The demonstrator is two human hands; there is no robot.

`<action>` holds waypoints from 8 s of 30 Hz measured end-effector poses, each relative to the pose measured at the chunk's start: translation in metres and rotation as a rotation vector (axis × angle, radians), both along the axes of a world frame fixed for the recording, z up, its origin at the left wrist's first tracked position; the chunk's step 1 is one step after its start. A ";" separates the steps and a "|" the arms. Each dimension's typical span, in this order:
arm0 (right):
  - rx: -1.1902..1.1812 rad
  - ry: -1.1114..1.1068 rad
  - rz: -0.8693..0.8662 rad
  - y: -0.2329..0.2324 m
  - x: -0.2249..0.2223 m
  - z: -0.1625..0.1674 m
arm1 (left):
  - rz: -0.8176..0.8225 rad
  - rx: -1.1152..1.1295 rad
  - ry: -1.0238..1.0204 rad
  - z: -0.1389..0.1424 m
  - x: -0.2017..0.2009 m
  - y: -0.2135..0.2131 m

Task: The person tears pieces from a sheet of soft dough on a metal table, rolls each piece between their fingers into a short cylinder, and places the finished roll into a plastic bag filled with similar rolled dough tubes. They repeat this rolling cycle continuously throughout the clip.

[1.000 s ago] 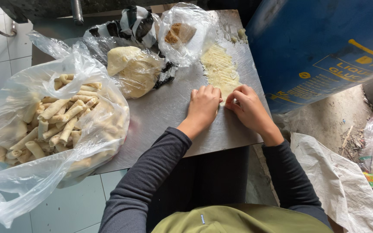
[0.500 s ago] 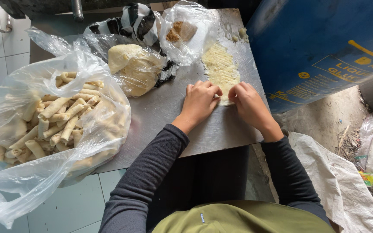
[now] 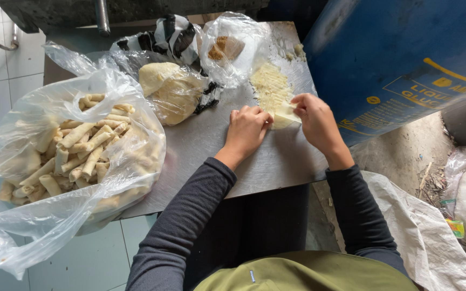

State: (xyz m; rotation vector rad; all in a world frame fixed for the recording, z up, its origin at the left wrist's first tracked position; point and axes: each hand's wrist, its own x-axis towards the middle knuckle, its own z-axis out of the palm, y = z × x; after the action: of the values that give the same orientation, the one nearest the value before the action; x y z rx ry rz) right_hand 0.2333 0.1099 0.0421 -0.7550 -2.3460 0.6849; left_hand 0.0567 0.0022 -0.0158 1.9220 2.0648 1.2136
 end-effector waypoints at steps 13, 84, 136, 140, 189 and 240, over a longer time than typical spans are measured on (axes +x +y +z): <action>-0.244 0.174 -0.070 0.037 -0.033 0.017 | 0.068 0.032 -0.432 -0.011 -0.026 0.000; -0.598 0.368 -0.168 0.031 -0.140 0.008 | 0.163 -0.180 -0.546 0.024 -0.067 -0.061; 0.648 0.069 0.272 -0.048 -0.021 -0.008 | 0.136 -0.244 -0.757 0.018 -0.081 -0.055; 0.650 0.054 0.256 -0.049 -0.023 -0.005 | 0.174 -0.218 -0.727 0.016 -0.082 -0.054; 0.250 -0.157 -0.392 -0.096 -0.069 -0.039 | 0.147 -0.181 -0.143 0.036 -0.053 -0.063; -0.185 -0.484 0.110 -0.012 -0.117 -0.010 | 0.066 -0.060 -0.142 0.008 -0.066 -0.039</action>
State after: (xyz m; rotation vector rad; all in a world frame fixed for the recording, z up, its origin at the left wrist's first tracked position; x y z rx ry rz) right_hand 0.1164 0.0974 0.0325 -0.9650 -2.8047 0.8513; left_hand -0.0090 -0.0364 -0.0082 1.7024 2.0816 1.2467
